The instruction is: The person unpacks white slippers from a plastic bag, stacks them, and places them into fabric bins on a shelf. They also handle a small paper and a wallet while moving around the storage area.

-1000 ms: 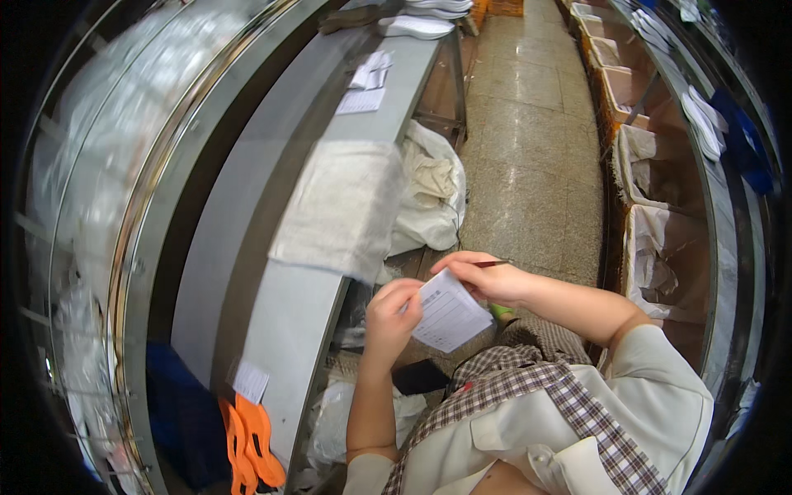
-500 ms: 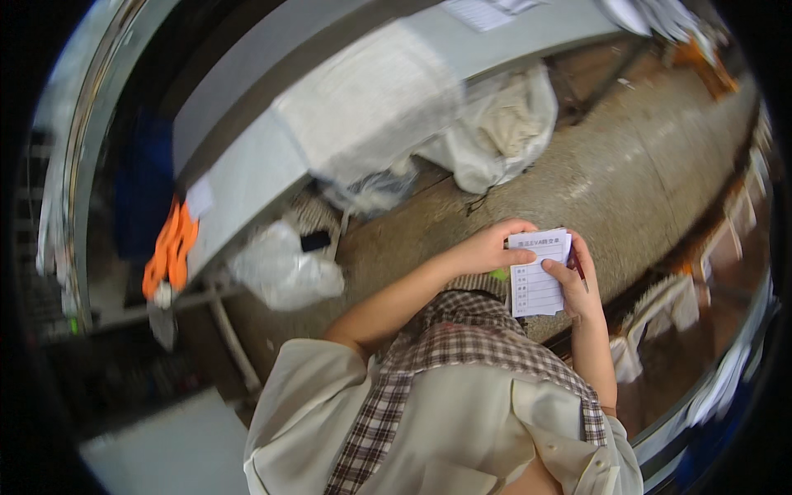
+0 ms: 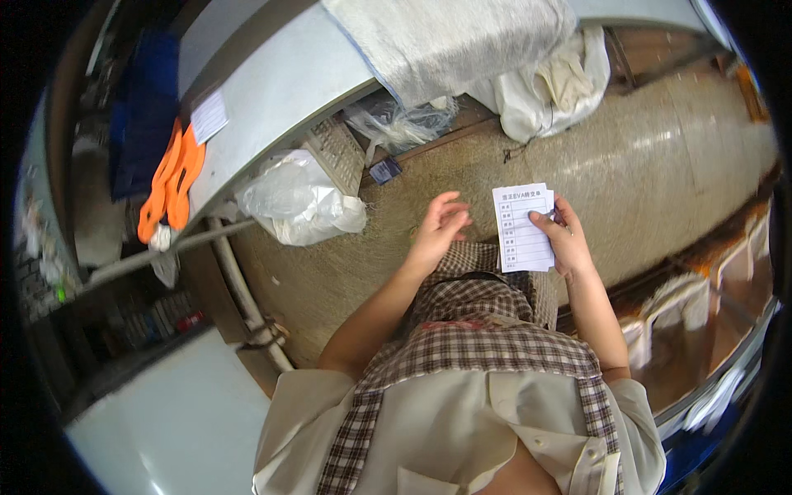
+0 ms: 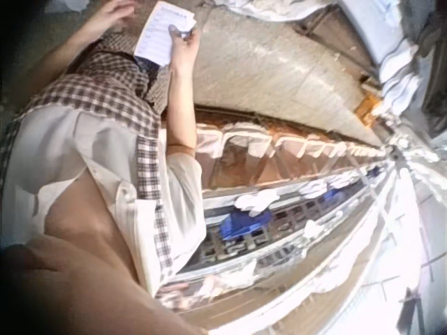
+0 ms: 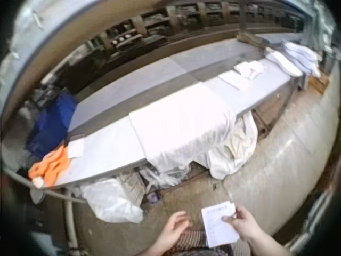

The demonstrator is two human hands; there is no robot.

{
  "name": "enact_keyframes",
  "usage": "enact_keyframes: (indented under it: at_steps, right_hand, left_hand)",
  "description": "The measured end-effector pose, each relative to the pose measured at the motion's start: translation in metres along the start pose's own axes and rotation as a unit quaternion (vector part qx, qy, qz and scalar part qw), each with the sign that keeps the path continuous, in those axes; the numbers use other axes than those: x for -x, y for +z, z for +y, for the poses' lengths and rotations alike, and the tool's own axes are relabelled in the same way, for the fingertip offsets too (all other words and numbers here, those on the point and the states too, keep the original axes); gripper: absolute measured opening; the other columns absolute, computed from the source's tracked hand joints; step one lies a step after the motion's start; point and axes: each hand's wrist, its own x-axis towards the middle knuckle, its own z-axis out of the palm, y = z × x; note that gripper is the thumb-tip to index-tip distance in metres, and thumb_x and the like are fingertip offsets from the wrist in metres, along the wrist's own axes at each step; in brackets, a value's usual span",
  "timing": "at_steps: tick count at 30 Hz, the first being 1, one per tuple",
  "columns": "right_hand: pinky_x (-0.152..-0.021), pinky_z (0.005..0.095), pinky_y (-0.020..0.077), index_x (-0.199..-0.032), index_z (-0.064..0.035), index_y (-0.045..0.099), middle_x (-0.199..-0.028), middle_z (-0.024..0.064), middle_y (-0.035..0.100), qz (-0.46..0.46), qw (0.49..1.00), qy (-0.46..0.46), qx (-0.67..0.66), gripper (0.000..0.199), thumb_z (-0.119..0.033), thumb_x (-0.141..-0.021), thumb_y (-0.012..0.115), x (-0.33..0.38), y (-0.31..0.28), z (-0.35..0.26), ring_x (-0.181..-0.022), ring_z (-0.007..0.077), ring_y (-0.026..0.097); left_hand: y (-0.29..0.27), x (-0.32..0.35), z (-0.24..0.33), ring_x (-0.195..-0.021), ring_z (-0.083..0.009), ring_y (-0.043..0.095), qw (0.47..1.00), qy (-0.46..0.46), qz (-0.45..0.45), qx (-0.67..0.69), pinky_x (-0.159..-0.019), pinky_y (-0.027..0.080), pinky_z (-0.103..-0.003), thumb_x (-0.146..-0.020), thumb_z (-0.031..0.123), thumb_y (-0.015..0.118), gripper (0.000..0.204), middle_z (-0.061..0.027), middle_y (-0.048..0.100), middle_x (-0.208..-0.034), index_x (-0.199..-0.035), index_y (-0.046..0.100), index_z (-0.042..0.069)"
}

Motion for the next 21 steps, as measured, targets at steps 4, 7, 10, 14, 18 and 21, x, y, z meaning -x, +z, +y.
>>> enact_keyframes:
  at_steps: [4,7,10,14,18,21]
  right_hand:
    - [-0.076,0.0291,0.0495,-0.119,0.0012,0.045,-0.102,0.0095,0.059,0.079,0.994,-0.008,-0.074,0.048,-0.012,-0.08,0.069,-0.005,0.011,0.071,-0.089,0.0168,0.059]
    - [-0.075,0.0291,0.0496,-0.119,0.0012,0.044,-0.103,0.0097,0.059,0.193,0.971,0.024,-0.14,0.048,-0.013,-0.08,0.069,-0.013,0.012,0.135,-0.088,0.0167,0.059]
    - [-0.08,0.0292,0.0478,-0.119,0.0021,0.042,-0.104,0.0105,0.059,0.251,0.955,0.044,-0.153,0.046,-0.011,-0.082,0.067,-0.031,0.003,0.2,-0.092,0.0167,0.058]
    - [-0.085,0.0291,0.0455,-0.12,0.0032,0.041,-0.105,0.0104,0.058,0.305,0.944,0.045,-0.116,0.045,-0.008,-0.083,0.064,-0.061,-0.01,0.294,-0.096,0.0168,0.056]
    - [-0.085,0.0292,0.0454,-0.12,0.0017,0.043,-0.107,0.0099,0.058,0.353,0.93,0.09,-0.053,0.043,-0.009,-0.084,0.063,-0.095,-0.033,0.391,-0.097,0.0164,0.056]
    - [-0.085,0.028,0.0449,-0.121,0.0014,0.043,-0.107,0.0093,0.057,0.397,0.912,0.097,-0.044,0.042,-0.01,-0.085,0.062,-0.12,-0.047,0.453,-0.097,0.0155,0.055]
  left_hand:
    - [-0.088,-0.005,-0.052,-0.084,-0.0125,0.059,0.976,-0.16,0.039,-0.144,-0.061,0.047,-0.024,-0.091,0.015,0.053,0.026,-0.0066,0.056,-0.104,-0.116,0.048,0.006]
    - [-0.157,-0.023,-0.108,-0.083,-0.012,0.058,0.962,-0.18,0.029,-0.203,-0.061,0.046,-0.024,-0.09,0.015,0.054,0.023,-0.0058,0.057,-0.102,-0.11,0.051,0.005]
    - [-0.233,-0.066,-0.175,-0.08,-0.0145,0.059,0.928,-0.193,0.037,-0.316,-0.066,0.046,-0.027,-0.084,0.015,0.059,0.022,-0.0053,0.059,-0.092,-0.103,0.056,0.004]
    - [-0.325,-0.155,-0.267,-0.086,-0.0196,0.062,0.846,-0.128,-0.05,-0.515,-0.076,0.048,-0.03,-0.081,0.016,0.061,0.022,-0.0092,0.065,-0.094,-0.099,0.061,0.003]
    - [-0.37,-0.252,-0.348,-0.09,-0.0299,0.06,0.763,-0.078,-0.088,-0.636,-0.081,0.047,-0.037,-0.084,0.021,0.057,0.03,-0.0147,0.063,-0.096,-0.106,0.06,0.001]
    - [-0.38,-0.324,-0.411,-0.128,-0.0315,0.034,0.715,-0.117,-0.108,-0.681,-0.103,0.031,-0.041,-0.089,0.026,0.053,0.049,-0.0157,0.037,-0.138,-0.133,0.041,0.007]
